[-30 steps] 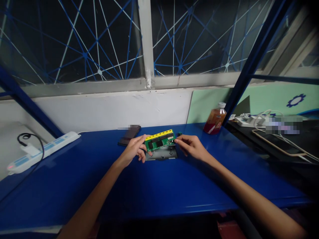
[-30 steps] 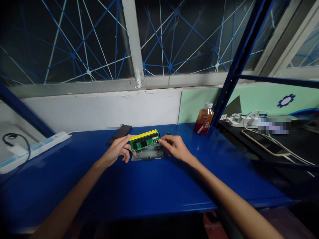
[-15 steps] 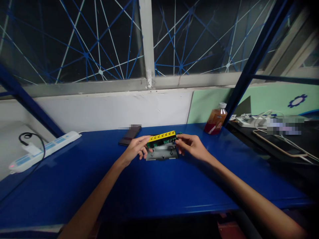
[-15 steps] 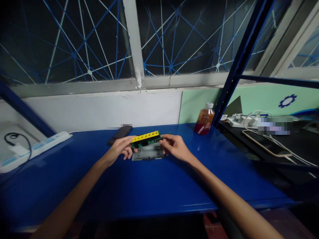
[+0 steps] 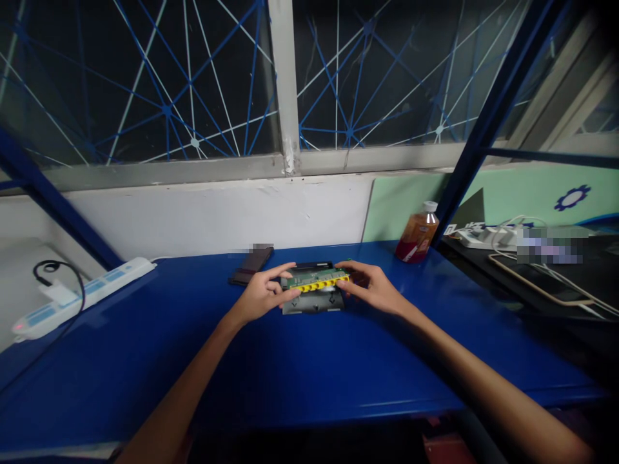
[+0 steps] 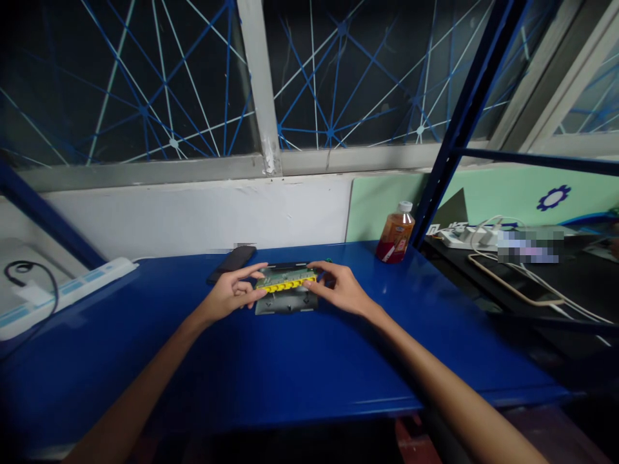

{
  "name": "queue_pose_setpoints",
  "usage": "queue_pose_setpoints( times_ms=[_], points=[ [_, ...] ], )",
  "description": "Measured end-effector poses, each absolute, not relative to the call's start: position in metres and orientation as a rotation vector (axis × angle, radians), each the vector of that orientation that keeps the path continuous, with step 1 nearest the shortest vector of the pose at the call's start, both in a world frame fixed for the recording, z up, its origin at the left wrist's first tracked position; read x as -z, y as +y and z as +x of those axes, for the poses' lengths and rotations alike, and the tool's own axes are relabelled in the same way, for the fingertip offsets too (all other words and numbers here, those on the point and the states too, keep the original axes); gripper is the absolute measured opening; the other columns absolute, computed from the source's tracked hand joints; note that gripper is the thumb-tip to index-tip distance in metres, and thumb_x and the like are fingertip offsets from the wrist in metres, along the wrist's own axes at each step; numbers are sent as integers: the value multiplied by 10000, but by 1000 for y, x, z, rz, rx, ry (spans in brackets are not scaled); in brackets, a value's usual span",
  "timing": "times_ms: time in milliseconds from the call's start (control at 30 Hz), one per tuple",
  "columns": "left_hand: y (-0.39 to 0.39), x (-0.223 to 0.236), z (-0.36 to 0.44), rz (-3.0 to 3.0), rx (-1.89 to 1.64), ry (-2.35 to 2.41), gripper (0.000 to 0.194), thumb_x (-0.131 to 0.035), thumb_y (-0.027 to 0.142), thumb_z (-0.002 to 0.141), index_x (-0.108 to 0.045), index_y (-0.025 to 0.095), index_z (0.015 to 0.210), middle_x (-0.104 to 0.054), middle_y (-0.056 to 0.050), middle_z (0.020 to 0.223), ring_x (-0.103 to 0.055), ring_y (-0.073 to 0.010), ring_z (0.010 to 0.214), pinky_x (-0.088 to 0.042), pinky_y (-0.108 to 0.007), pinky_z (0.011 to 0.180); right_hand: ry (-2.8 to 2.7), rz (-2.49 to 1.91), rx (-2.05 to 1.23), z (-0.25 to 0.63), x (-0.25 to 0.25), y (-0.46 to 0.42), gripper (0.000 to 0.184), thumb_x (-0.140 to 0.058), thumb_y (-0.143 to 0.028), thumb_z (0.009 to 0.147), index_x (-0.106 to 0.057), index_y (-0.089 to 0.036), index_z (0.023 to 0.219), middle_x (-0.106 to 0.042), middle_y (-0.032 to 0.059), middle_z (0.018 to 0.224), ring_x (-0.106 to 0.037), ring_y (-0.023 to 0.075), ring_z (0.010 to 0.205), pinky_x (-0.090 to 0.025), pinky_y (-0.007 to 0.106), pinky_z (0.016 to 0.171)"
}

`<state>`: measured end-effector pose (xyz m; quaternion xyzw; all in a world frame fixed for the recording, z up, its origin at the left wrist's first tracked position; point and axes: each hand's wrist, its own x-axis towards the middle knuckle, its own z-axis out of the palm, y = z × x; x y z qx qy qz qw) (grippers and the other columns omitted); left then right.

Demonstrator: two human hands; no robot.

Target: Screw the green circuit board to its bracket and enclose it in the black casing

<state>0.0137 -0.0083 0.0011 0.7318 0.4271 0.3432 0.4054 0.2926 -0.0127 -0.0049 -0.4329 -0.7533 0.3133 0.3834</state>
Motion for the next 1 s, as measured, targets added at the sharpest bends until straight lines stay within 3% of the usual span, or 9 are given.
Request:
queue_pose_setpoints(
  times_ms=[167,333,467,700,833,1000],
  points=[
    [-9,2,13,2224,-929,1171,750,-710,324,685,-455,185,1377,-629,-21,726,-520,-120,524,-460,-253,544,-2033,-1047,-591,294,7,-12,588,-679,-396,751,-512,-177,1271,-645,63,903,-585,150,646,-486,292,578],
    [-17,0,21,2525,-984,1340,718,-662,323,740,-413,205,1403,-630,-74,1006,-547,-124,595,-476,-282,641,-2102,-1001,-262,294,11,-14,557,-646,-382,798,-462,-208,1294,-612,67,989,-586,153,694,-488,312,645],
    [-20,0,24,2558,-1065,1371,554,-608,288,786,-499,215,1325,-570,-90,1198,-535,-116,604,-481,-297,661,-2111,-1009,-140,293,12,-15,522,-611,-375,834,-424,-226,1298,-603,78,1025,-589,172,749,-483,325,682],
    [-18,1,24,2569,-1048,1337,500,-645,270,745,-542,218,1231,-568,-80,1160,-556,-142,676,-486,-301,662,-2165,-1023,-92,293,13,-15,516,-599,-392,837,-423,-223,1292,-589,105,1103,-589,180,765,-484,334,687],
    [-15,-2,18,2562,-935,1283,518,-686,347,717,-564,229,1206,-549,-80,1152,-570,-180,775,-483,-307,666,-2211,-1032,-110,295,9,-15,547,-652,-413,777,-472,-216,1254,-545,118,1183,-589,185,792,-487,346,702],
    [-9,3,13,2522,-667,1150,526,-724,439,660,-625,208,1122,-545,-82,1105,-571,-243,913,-478,-349,766,-2376,-1080,-167,296,5,-16,551,-680,-529,709,-585,-185,1129,-569,101,1077,-584,201,798,-472,350,695]
  ],
)
